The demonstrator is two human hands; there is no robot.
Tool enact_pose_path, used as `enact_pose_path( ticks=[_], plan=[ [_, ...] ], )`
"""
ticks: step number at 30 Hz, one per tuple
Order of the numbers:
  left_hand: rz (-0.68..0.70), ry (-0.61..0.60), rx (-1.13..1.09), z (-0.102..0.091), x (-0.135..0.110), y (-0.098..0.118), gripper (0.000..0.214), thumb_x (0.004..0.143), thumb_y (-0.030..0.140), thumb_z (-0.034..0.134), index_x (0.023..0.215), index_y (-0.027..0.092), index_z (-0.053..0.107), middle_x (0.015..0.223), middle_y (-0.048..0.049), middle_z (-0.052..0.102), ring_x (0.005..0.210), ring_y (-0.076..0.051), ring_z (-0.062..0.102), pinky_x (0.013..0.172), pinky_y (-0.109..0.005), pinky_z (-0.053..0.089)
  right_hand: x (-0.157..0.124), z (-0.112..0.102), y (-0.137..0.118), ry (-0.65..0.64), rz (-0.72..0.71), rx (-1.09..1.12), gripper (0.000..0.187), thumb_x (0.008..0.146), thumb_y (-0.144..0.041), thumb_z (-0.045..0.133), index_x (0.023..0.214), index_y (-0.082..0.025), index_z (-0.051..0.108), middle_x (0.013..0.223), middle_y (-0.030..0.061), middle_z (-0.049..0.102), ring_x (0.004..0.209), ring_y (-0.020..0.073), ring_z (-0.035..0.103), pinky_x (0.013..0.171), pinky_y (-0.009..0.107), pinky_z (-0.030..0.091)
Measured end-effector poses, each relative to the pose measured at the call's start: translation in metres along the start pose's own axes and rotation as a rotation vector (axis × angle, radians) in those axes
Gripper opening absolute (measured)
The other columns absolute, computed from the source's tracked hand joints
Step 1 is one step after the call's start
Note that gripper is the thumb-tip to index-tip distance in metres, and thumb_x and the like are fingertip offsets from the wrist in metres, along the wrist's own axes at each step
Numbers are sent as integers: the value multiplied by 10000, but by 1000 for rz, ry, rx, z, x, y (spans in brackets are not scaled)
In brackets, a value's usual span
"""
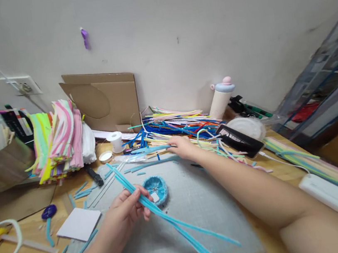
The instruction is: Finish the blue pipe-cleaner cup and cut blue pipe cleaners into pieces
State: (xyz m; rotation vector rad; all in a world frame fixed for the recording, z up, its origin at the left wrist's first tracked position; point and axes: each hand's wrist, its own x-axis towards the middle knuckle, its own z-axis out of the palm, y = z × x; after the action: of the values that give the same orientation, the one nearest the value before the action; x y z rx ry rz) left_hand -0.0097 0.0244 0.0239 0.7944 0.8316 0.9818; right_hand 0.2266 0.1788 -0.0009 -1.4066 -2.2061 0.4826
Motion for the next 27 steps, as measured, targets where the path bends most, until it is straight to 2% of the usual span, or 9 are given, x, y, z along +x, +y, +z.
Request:
enact_pose_path(
  ticks=[10, 16, 17, 19, 21, 22, 23, 24, 27],
  plan=[
    [-18, -21, 29, -4, 3, -9, 353, 668, 430, 723, 767, 114, 602, 687, -48, 657, 497, -119, 579, 478, -237, 463, 12, -39, -27, 174, -82, 178, 216, 814, -272, 503, 771, -168, 687, 772, 25, 656, 763, 182, 571, 726, 289, 405],
    [17, -42, 46, -4, 3, -10, 404, 625, 467, 747, 760, 114, 604, 679, -40, 655, 494, -114, 577, 465, -227, 457, 10, -62, -73, 202, -159, 359, 219, 828, -322, 522, 936, -186, 656, 989, 35, 635, 951, 181, 545, 796, 271, 418],
    [25, -41, 48, -4, 3, -10, 403, 626, 466, 748, 757, 112, 606, 648, -32, 645, 491, -112, 572, 467, -225, 457, 4, -62, -84, 186, -150, 388, 231, 845, -339, 503, 943, -185, 645, 953, 36, 634, 903, 169, 555, 757, 263, 431],
    [42, -31, 51, -4, 4, -9, 391, 644, 458, 739, 762, 109, 607, 570, -11, 612, 484, -107, 561, 473, -218, 456, -14, -57, -104, 105, -108, 445, 284, 887, -374, 427, 951, -174, 618, 755, 18, 612, 655, 127, 547, 585, 237, 438],
    [61, -15, 50, -4, 4, -9, 379, 655, 442, 737, 786, 112, 604, 530, 7, 587, 471, -99, 549, 467, -208, 448, -37, -44, -120, -49, -60, 501, 297, 884, -386, 426, 913, -157, 613, 581, -18, 543, 439, 93, 448, 423, 212, 378],
    [70, -8, 48, -4, 4, -8, 377, 652, 430, 742, 804, 116, 600, 537, 12, 589, 466, -95, 544, 460, -204, 444, -50, -37, -126, -169, -24, 550, 292, 877, -386, 435, 916, -155, 608, 559, -26, 532, 396, 86, 426, 379, 204, 355],
    [81, -2, 46, -4, 4, -7, 380, 645, 419, 750, 822, 122, 593, 557, 14, 597, 462, -90, 540, 454, -201, 441, -62, -29, -130, -322, 80, 708, 274, 873, -383, 435, 925, -161, 586, 558, -30, 535, 382, 84, 423, 359, 198, 343],
    [90, 0, 44, -4, 3, -6, 385, 639, 409, 755, 840, 128, 585, 584, 14, 607, 462, -86, 537, 454, -202, 443, -73, -22, -133, -408, 168, 838, 253, 865, -383, 445, 907, -165, 566, 545, -34, 538, 369, 82, 420, 353, 194, 341],
    [102, -17, 51, -2, 1, -4, 389, 650, 390, 751, 881, 137, 567, 645, 4, 635, 469, -80, 535, 468, -207, 455, -98, -4, -135, -446, 299, 974, 232, 849, -380, 469, 805, -163, 537, 435, -48, 508, 343, 76, 407, 357, 176, 315]
  ],
)
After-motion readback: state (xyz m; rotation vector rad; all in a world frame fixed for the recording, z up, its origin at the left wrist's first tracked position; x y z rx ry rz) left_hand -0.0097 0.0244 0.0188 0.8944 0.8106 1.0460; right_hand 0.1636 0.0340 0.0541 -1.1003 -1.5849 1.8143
